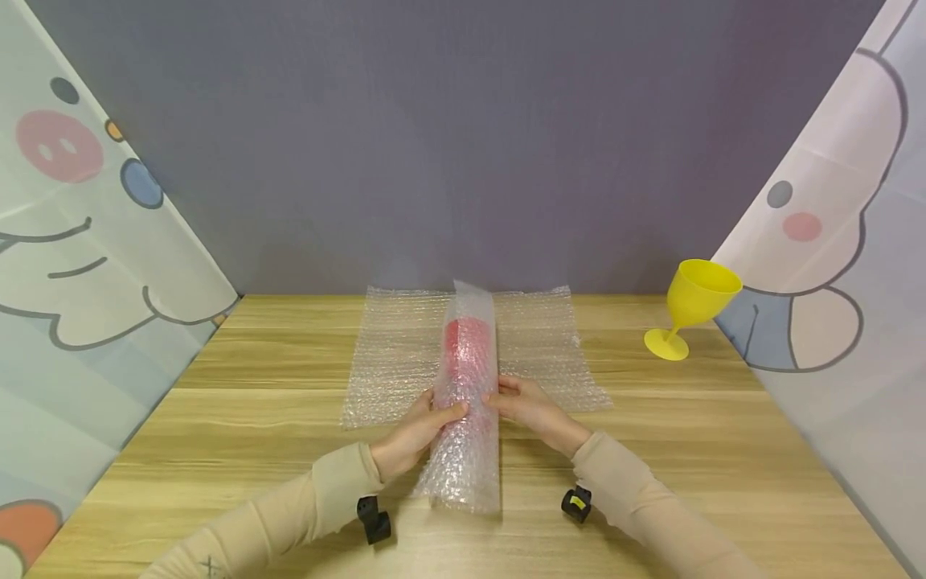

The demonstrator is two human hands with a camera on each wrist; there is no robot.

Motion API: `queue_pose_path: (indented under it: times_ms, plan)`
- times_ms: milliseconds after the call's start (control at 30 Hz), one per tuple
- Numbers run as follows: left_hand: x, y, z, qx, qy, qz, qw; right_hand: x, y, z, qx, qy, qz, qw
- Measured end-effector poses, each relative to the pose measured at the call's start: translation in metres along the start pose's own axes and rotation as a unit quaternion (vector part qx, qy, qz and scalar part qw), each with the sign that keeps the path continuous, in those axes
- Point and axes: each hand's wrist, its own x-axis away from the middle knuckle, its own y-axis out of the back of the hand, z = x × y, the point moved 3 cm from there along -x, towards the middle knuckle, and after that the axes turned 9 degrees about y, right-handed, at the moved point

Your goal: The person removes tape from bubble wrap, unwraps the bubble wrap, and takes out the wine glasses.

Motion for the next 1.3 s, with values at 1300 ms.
queue_pose_path:
  times_ms: [1300]
  plan:
    - [-0.043,0.039,-0.052,-0.317,-0.153,-0.015,0.936,0.004,0.004,-0.004,0.035,0.013,-0.007,0.9993]
